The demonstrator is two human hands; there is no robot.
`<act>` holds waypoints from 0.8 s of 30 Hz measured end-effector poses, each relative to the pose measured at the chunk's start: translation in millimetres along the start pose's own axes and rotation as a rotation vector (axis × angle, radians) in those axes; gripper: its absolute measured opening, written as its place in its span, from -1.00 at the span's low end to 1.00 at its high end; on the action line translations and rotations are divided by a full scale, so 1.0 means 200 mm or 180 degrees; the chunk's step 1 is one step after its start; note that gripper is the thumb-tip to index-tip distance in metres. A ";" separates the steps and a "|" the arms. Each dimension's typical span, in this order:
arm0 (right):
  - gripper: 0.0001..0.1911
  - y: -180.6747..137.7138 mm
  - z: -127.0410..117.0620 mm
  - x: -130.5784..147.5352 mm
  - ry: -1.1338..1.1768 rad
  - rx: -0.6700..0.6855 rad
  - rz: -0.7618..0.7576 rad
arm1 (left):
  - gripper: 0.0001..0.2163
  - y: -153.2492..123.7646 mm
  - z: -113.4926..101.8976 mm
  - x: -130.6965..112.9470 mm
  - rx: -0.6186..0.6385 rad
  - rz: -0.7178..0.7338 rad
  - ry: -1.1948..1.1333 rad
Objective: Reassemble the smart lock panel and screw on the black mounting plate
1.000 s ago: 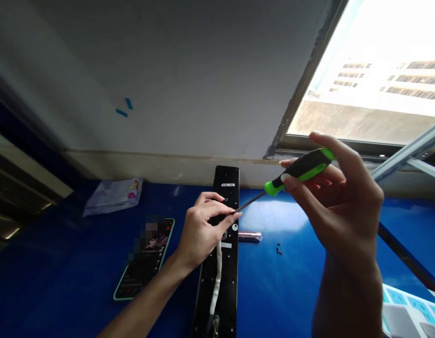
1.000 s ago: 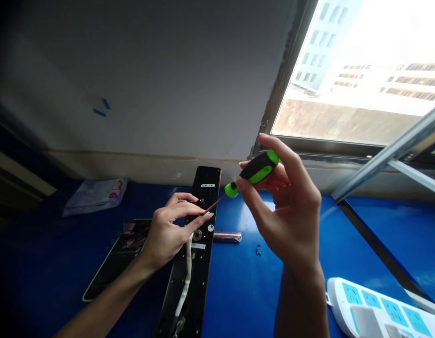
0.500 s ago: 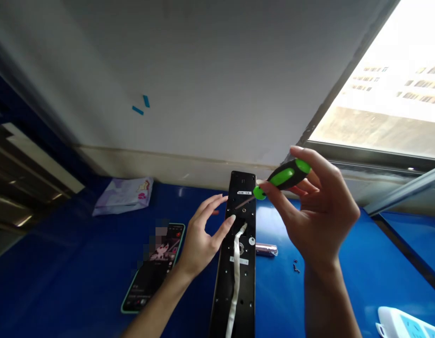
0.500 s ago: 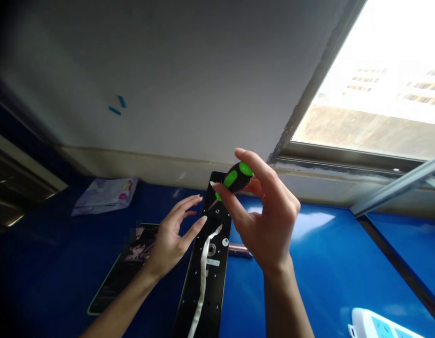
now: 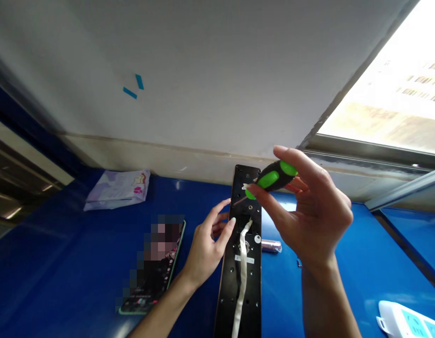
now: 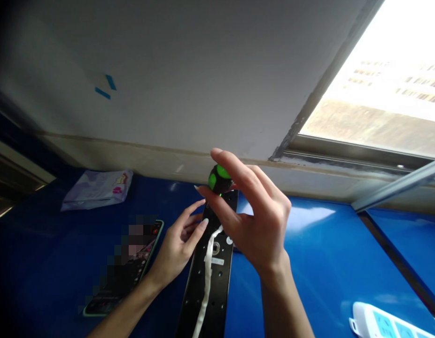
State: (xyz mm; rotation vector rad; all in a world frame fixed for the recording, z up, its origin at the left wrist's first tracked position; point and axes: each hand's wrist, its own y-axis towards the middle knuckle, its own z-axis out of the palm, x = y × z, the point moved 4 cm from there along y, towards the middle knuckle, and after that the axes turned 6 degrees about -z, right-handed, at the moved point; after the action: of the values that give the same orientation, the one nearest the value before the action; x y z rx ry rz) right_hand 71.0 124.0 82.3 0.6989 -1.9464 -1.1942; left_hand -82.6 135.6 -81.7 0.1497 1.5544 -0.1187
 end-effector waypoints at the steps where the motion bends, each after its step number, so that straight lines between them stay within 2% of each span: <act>1: -0.40 0.00 0.00 0.01 -0.0014 0.0000 -0.0024 | -0.53 0.00 0.00 0.00 -0.0010 -0.0004 0.0010; 10: -0.27 0.00 -0.02 0.03 -0.0099 -0.0005 -0.0187 | -0.56 -0.01 0.00 -0.01 -0.0019 0.0112 0.0129; 20: -0.31 0.01 0.00 0.03 -0.0188 0.0224 -0.0314 | -0.56 0.00 0.00 0.00 -0.0024 0.0083 0.0037; 24: -0.30 0.00 0.01 0.02 -0.0084 0.0087 -0.0464 | -0.56 0.00 0.00 0.00 -0.0018 0.0029 0.0025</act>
State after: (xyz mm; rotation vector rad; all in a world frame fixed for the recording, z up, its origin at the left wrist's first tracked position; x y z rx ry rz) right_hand 67.1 121.1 83.4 0.8557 -1.9645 -1.2716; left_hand -82.8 135.4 -81.1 0.1531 1.5615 -0.1066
